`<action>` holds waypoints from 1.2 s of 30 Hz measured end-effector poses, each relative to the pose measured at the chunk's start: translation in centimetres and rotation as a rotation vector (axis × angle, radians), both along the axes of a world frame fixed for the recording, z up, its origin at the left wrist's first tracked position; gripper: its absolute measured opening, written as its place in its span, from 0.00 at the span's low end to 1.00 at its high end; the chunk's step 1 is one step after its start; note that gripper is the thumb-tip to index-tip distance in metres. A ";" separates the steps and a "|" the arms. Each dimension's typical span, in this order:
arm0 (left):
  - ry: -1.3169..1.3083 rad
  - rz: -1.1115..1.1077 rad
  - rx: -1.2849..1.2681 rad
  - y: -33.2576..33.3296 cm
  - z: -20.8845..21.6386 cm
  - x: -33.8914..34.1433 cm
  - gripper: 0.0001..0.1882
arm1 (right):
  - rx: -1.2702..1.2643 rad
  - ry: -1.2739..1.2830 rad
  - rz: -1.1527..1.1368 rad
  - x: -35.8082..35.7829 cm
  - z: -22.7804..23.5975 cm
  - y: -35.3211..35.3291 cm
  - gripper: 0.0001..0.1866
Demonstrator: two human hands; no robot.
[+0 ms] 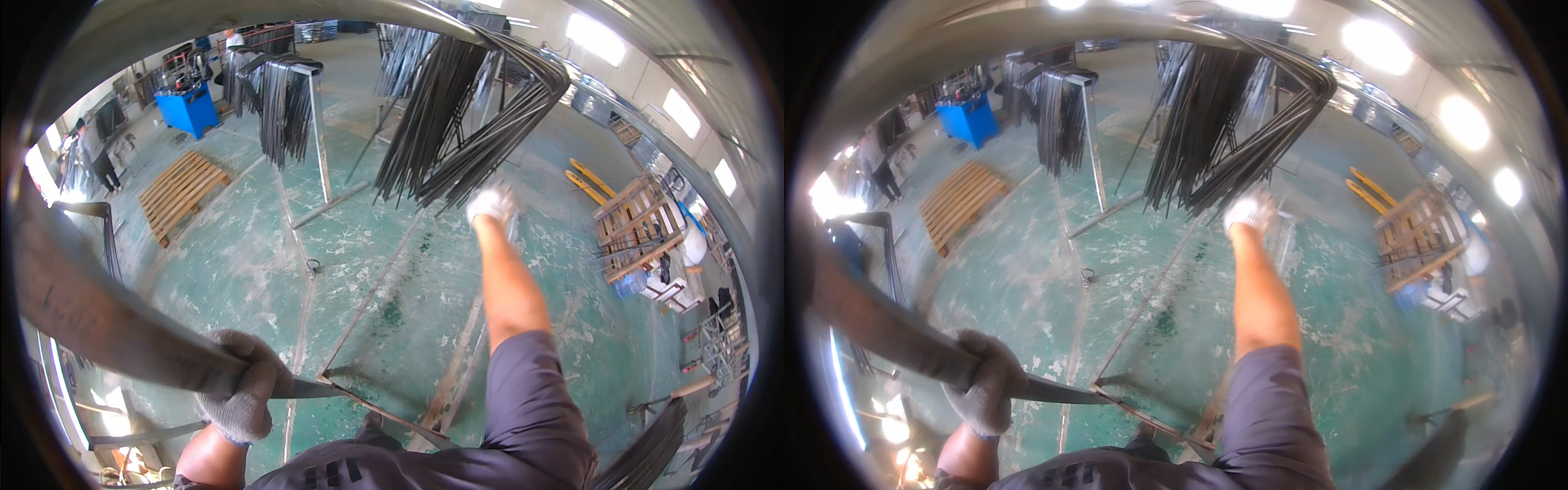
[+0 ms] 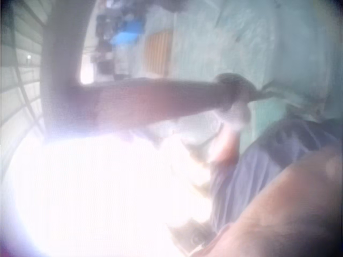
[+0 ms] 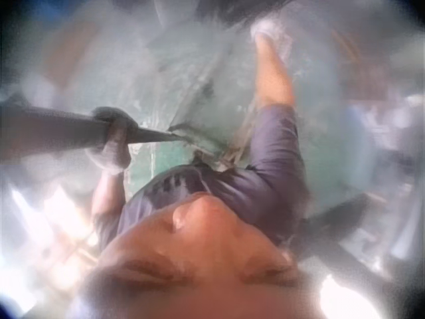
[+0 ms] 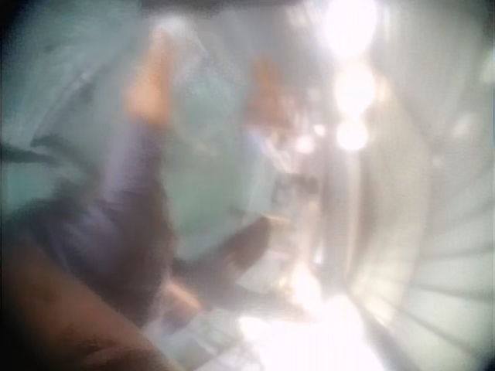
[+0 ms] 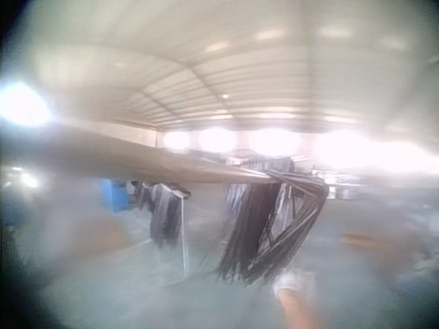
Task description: The person feeds several metal tubes into a fabrication machine's rollers, retrieves the bent tubes, and carries them to a storage rack. This cycle is repeated several times throughout the clip.
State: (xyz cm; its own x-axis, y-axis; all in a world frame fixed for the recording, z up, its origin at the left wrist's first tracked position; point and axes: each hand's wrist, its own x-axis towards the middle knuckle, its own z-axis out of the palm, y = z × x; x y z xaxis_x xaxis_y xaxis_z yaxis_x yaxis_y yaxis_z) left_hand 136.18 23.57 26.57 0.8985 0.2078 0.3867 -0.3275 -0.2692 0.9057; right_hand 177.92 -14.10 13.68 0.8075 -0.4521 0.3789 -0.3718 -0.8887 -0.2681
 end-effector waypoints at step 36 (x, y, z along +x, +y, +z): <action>0.590 -0.829 0.141 -20.6 -31.9 -31.1 0.08 | 0.675 0.272 -1.690 -126.0 -30.1 -12.7 0.47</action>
